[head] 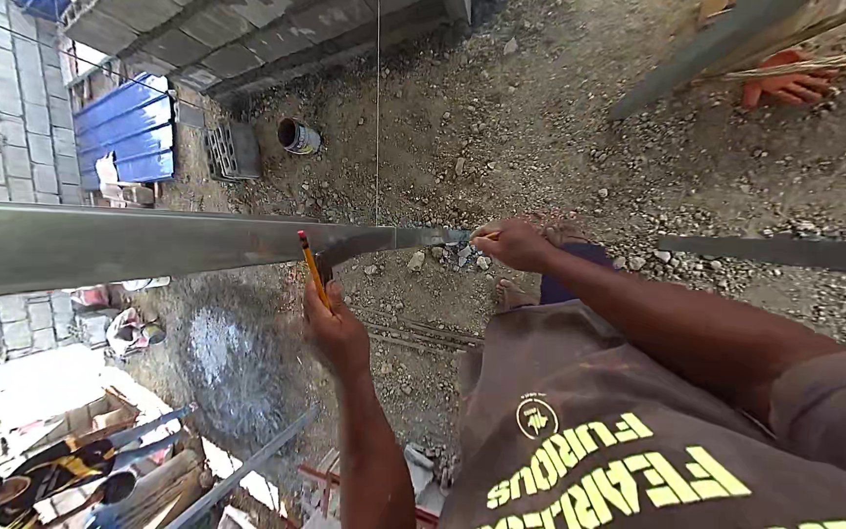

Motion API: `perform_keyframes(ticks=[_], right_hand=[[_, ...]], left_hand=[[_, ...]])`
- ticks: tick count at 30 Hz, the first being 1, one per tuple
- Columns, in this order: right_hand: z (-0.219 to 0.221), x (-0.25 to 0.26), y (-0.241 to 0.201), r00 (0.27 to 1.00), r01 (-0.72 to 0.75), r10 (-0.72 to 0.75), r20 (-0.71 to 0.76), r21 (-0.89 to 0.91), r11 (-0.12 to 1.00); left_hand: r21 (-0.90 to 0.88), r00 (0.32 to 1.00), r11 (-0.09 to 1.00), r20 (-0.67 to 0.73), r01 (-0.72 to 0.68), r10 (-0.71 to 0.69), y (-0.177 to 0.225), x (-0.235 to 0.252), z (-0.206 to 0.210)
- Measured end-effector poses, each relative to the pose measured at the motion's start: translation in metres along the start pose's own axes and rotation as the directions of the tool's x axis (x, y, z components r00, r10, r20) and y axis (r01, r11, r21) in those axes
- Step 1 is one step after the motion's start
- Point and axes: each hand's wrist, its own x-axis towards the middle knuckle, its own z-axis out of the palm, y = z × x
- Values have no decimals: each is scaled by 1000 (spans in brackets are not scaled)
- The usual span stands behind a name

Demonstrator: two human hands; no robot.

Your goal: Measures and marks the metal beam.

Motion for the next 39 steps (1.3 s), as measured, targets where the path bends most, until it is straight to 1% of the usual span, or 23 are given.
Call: perform_keyframes(ticks=[4, 7, 9, 11, 15, 18, 21, 25, 30, 33, 36, 39], right_hand=[[-14, 32, 11, 984, 4, 12, 179, -89, 996], [-27, 49, 14, 952, 62, -16, 304, -141, 988], [-41, 55, 14, 941, 90, -38, 335, -141, 986], [-54, 59, 15, 940, 102, -58, 336, -115, 988], [-79, 78, 24, 910, 79, -18, 413, -131, 988], [-88, 81, 22, 901, 79, -6, 433, -149, 986], [-88, 78, 18, 895, 78, 2, 446, -162, 984], [-76, 68, 14, 912, 120, -38, 408, -178, 977], [-65, 72, 6, 892, 167, -55, 448, -215, 962], [-61, 81, -1, 878, 169, -54, 476, -203, 964], [-58, 83, -12, 879, 169, -58, 473, -195, 966], [-51, 85, -15, 887, 185, -76, 455, -200, 962]], left_hand=[[82, 998, 995, -33, 64, -61, 26, -8, 16], [146, 993, 983, -53, 109, -102, 43, -8, 21], [172, 989, 974, -41, 150, -145, 56, -5, 18], [198, 987, 967, -32, 163, -159, 69, -3, 16], [254, 985, 952, -51, 171, -163, 81, -4, 24], [267, 984, 947, -53, 177, -168, 86, -6, 19], [262, 992, 957, -59, 123, -111, 83, -11, 24], [240, 992, 965, -89, 108, -89, 79, -12, 25], [242, 996, 967, -65, 75, -61, 71, -13, 28], [253, 997, 965, -57, 60, -47, 70, -10, 27], [248, 998, 969, -59, 17, -3, 68, -9, 28], [246, 999, 969, -50, 21, -9, 64, -5, 28]])
